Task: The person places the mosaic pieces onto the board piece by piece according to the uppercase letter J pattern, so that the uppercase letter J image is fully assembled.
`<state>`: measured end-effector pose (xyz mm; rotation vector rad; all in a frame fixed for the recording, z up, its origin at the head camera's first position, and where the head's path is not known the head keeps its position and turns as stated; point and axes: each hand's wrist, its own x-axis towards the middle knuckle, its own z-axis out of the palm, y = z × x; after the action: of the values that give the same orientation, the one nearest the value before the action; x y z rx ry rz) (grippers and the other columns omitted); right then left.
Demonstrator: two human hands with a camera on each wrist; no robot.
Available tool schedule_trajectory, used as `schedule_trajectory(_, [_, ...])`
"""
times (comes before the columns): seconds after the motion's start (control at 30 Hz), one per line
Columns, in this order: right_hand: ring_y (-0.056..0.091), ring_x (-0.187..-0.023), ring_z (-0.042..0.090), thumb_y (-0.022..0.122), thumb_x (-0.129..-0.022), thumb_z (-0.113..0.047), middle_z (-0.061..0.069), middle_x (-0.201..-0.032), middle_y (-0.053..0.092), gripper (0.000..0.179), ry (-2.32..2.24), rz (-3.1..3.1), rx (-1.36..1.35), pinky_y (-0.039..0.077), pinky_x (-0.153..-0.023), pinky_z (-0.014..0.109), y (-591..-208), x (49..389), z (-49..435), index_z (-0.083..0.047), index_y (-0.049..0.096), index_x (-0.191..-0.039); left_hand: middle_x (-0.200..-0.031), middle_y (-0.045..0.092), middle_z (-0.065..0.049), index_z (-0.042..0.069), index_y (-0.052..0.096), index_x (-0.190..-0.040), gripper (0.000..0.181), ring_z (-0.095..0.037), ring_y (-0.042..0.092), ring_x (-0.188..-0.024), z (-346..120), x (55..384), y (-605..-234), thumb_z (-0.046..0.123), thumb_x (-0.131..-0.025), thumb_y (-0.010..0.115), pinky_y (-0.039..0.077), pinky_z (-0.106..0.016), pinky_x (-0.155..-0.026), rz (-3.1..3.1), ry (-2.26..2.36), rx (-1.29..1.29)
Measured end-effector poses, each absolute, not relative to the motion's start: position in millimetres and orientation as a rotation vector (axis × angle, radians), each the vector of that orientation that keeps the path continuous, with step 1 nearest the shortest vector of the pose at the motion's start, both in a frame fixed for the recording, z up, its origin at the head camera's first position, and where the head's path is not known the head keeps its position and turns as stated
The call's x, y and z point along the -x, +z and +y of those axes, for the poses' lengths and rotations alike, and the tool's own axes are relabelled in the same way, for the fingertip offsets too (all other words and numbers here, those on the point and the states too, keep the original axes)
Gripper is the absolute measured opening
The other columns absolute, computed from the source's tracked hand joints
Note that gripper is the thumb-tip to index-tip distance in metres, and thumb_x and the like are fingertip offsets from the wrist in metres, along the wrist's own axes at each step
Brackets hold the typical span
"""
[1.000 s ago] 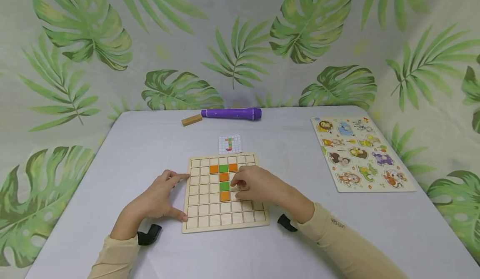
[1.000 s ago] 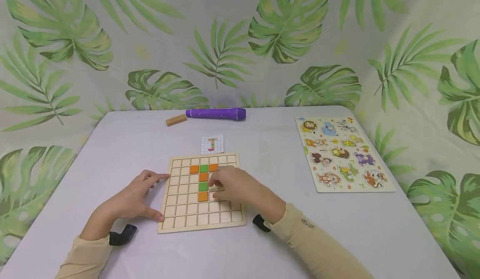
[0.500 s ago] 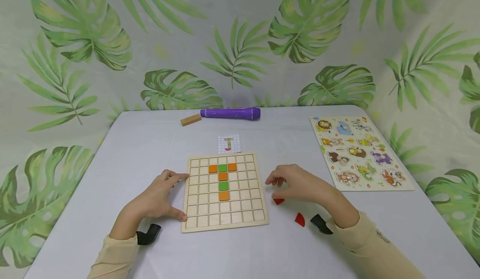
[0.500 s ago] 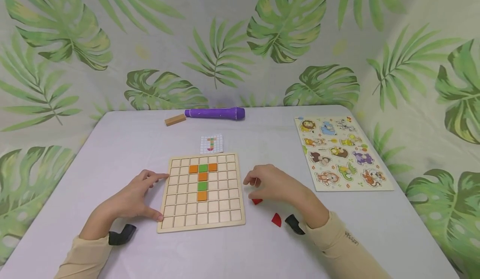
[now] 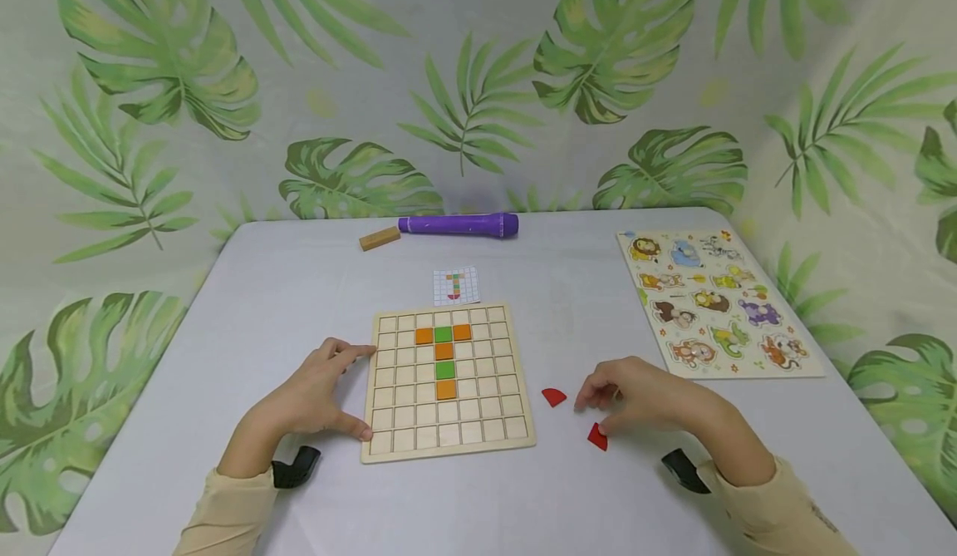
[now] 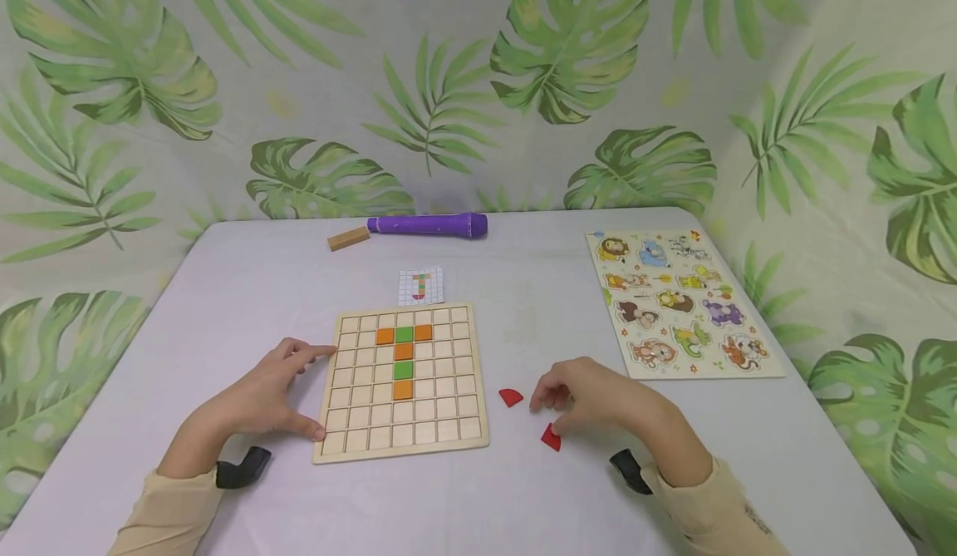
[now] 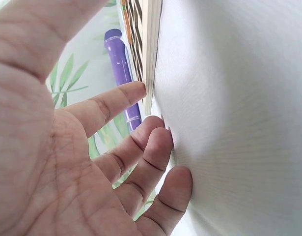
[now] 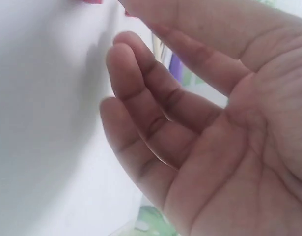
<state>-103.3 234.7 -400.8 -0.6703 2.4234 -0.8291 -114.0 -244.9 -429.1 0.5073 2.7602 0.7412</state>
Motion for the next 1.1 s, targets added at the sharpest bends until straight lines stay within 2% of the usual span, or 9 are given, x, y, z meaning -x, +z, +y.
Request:
schedule_trajectory(0.33, [0.06,-0.092,0.012,0.09,-0.08,-0.009,-0.002,-0.098,0.067,0.028,-0.902,2.34,0.663,0.053,-0.081,0.023,-407,94,241,-0.023,0.081,-0.103,-0.145,0.051,-0.018,0.014,0.05,-0.159,0.122,-0.04,0.051,-0.133,-245,113,-428,0.048,-0.057,0.107,0.049,-0.065,-0.11,2.758,0.751,-0.509])
schedule_trajectory(0.7, [0.058,-0.088,0.009,0.092,-0.082,-0.015,-0.005,-0.095,0.065,0.022,-0.899,2.369,0.708,0.051,-0.076,0.021,-413,95,238,-0.024,0.081,-0.099,-0.145,0.051,-0.018,0.014,0.05,-0.159,0.122,-0.04,0.051,-0.133,-244,113,-426,0.049,-0.056,0.107,0.049,-0.064,-0.109,2.756,0.75,-0.511])
schedule_trajectory(1.1, [0.059,-0.088,0.007,0.093,-0.082,-0.018,-0.008,-0.094,0.065,0.023,-0.858,2.433,0.747,0.052,-0.078,0.022,-417,98,234,-0.024,0.078,-0.099,-0.145,0.05,-0.018,0.013,0.05,-0.159,0.122,-0.038,0.052,-0.13,-245,113,-427,0.049,-0.057,0.106,0.05,-0.063,-0.108,2.752,0.742,-0.505])
